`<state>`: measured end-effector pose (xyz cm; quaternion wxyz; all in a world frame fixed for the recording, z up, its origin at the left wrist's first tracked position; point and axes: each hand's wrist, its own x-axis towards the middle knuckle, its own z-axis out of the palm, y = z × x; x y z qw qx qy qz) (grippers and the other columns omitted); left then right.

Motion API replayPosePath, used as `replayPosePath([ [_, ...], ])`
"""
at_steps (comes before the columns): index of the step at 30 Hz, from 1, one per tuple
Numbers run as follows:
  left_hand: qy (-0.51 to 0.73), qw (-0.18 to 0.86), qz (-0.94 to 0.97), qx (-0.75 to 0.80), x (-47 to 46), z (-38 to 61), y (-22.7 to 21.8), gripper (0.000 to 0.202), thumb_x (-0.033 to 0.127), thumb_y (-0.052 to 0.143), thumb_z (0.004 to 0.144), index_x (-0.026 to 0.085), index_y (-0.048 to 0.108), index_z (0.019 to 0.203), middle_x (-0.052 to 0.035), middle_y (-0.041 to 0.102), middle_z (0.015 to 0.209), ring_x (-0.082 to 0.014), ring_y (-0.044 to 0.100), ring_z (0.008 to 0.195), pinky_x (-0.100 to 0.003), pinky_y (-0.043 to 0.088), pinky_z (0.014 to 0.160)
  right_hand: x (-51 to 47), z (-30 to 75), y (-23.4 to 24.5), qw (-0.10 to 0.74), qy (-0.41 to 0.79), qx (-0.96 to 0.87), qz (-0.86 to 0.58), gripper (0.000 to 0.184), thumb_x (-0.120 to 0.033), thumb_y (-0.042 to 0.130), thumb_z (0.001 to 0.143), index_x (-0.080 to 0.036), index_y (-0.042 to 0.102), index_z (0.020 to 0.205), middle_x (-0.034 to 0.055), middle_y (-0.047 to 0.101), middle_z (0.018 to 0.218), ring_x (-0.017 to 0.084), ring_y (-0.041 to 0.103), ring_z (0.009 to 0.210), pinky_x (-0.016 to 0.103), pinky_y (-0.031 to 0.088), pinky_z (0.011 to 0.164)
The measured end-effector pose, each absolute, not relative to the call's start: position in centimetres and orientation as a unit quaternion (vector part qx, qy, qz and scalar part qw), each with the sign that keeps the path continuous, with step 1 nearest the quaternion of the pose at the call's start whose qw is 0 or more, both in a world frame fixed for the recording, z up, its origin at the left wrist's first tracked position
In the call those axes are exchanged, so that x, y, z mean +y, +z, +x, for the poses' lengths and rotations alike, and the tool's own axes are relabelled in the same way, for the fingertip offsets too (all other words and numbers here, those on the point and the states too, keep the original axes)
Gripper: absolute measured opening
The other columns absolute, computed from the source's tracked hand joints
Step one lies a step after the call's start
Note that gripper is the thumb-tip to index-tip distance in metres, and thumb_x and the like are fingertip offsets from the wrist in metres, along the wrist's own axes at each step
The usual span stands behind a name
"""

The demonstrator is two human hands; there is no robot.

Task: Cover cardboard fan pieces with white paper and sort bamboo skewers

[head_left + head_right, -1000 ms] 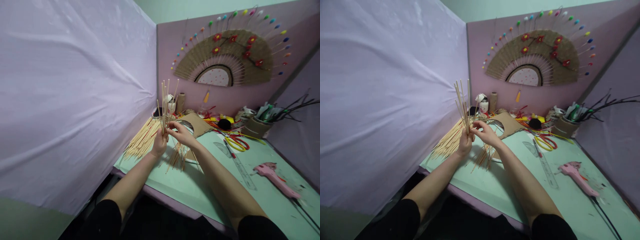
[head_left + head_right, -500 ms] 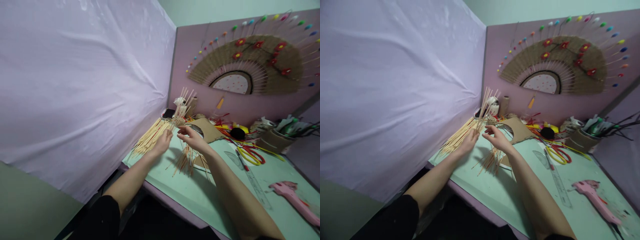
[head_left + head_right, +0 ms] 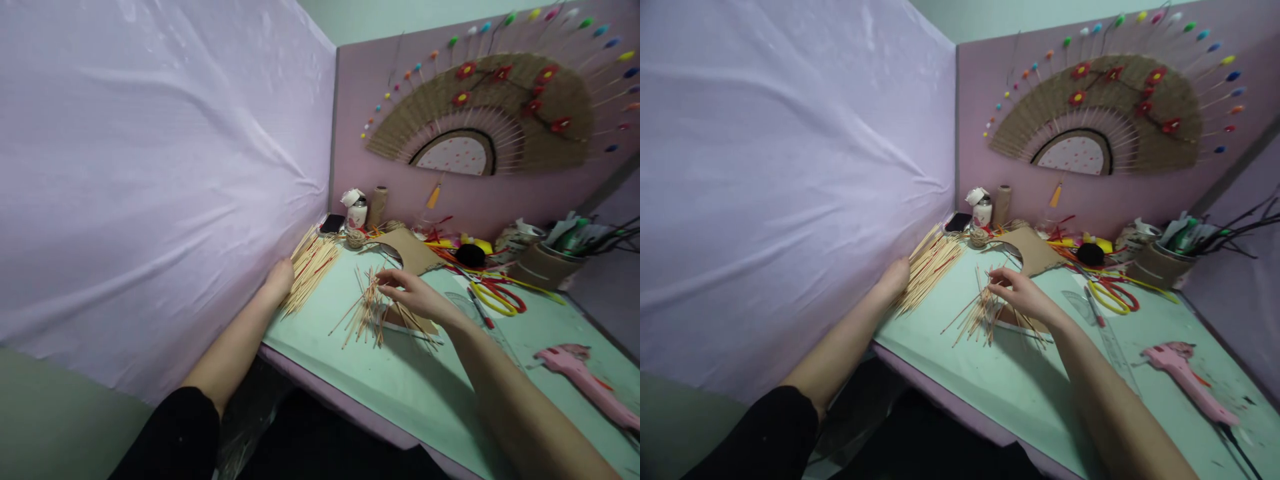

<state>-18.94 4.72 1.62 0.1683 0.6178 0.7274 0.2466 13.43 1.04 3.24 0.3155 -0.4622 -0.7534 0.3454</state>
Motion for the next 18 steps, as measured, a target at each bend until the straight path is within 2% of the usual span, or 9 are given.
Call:
replayPosePath([
  [3, 0.191, 0.111, 0.626, 0.748, 4.7, -18.4, 1.6, 0.025, -0.004, 0.054, 0.070, 0.008, 0.060, 0.091, -0.0269, 0.063, 0.103, -0.0343, 0.061, 0.105, -0.042, 0.042, 0.092, 0.3, 14.8, 2.3, 0.309, 0.338, -0.745, -0.485, 0.032, -0.045, 0.061, 0.079, -0.022, 0.067, 0.101, 0.0085, 0.070, 0.104, 0.024, 0.065, 0.092, 0.037, 0.051, 0.084],
  [5, 0.166, 0.083, 0.635, 0.750, 4.6, -18.2, 1.5, 0.024, -0.004, 0.052, 0.072, 0.006, 0.061, 0.092, -0.0290, 0.062, 0.103, -0.0357, 0.062, 0.102, -0.043, 0.043, 0.090, 0.1, 15.4, 1.5, 0.315, 0.336, -0.739, -0.492, 0.032, -0.044, 0.060, 0.079, -0.022, 0.067, 0.101, 0.0092, 0.070, 0.107, 0.025, 0.065, 0.095, 0.038, 0.051, 0.085],
  [8, 0.145, 0.053, 0.647, 0.746, 4.4, -18.0, 1.2, 0.022, -0.002, 0.047, 0.077, 0.006, 0.063, 0.090, -0.0274, 0.062, 0.098, -0.0348, 0.062, 0.099, -0.043, 0.044, 0.088, 0.1, 16.0, 0.4, 0.317, 0.336, -0.735, -0.496, 0.031, -0.043, 0.060, 0.080, -0.023, 0.068, 0.102, 0.0097, 0.070, 0.108, 0.026, 0.065, 0.096, 0.040, 0.050, 0.088],
  [12, 0.148, 0.035, 0.657, 0.739, 4.3, -17.7, 0.6, 0.023, 0.001, 0.043, 0.080, 0.008, 0.064, 0.088, -0.0251, 0.061, 0.101, -0.0335, 0.057, 0.107, -0.042, 0.042, 0.091, 0.0, 16.0, 0.3, 0.309, 0.340, -0.734, -0.500, 0.031, -0.044, 0.059, 0.079, -0.023, 0.068, 0.101, 0.0090, 0.071, 0.104, 0.026, 0.065, 0.094, 0.040, 0.050, 0.086],
  [18, 0.196, 0.061, 0.666, 0.718, 4.3, -17.6, -0.5, 0.022, 0.000, 0.046, 0.077, 0.009, 0.064, 0.086, -0.0245, 0.060, 0.101, -0.0336, 0.054, 0.107, -0.042, 0.038, 0.094, 0.3, 10.7, 2.5, 0.319, 0.436, -0.689, -0.483, 0.032, -0.042, 0.063, 0.076, -0.020, 0.065, 0.099, 0.0087, 0.069, 0.097, 0.022, 0.065, 0.087, 0.034, 0.053, 0.074],
])
